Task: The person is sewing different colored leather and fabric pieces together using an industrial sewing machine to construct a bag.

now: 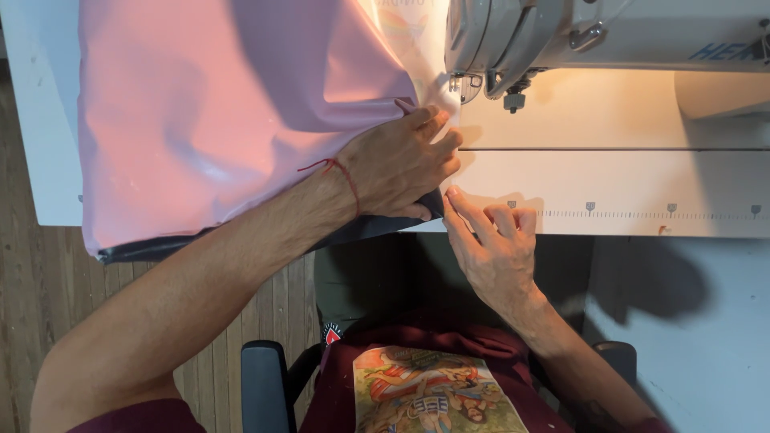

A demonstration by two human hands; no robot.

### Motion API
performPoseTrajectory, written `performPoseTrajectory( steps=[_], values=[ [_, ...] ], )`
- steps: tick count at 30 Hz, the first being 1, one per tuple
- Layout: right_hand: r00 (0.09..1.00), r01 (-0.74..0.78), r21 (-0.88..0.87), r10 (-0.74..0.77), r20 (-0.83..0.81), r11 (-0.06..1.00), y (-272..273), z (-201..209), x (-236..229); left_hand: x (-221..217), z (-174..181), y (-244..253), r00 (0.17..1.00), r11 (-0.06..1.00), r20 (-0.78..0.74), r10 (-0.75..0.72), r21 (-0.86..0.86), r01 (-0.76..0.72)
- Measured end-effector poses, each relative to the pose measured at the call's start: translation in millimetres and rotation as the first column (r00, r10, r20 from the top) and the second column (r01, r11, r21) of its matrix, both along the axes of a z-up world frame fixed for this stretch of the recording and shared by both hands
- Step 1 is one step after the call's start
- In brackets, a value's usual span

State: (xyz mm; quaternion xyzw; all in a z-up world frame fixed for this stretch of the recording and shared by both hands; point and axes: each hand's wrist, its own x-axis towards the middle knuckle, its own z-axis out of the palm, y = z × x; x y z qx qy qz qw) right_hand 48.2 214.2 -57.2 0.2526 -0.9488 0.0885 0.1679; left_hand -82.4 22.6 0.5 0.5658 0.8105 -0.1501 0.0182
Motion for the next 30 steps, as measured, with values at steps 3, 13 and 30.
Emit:
performPoseTrajectory(
  steps=[3,13,30],
  values=[
    [1.000,-0.001,-0.009,0.001,-0.013,1.000,-1.2,-1.3,-2.5,1.3,0.3,-0.3,0.999,0.999,0.038,0.031,-0.016,-0.031],
    [1.000,0.006,-0.073,-0.006,0.000,0.997,0.7,-0.4,-3.2,5.7,3.9,8.6,0.974,0.975,0.090,0.207,0.059,-0.212],
    [0.999,0.052,-0.021,-0.053,0.000,0.998,2.2,-1.8,-12.1,-14.3,8.3,5.1,0.971,0.980,0.171,0.170,0.078,-0.185]
  ],
)
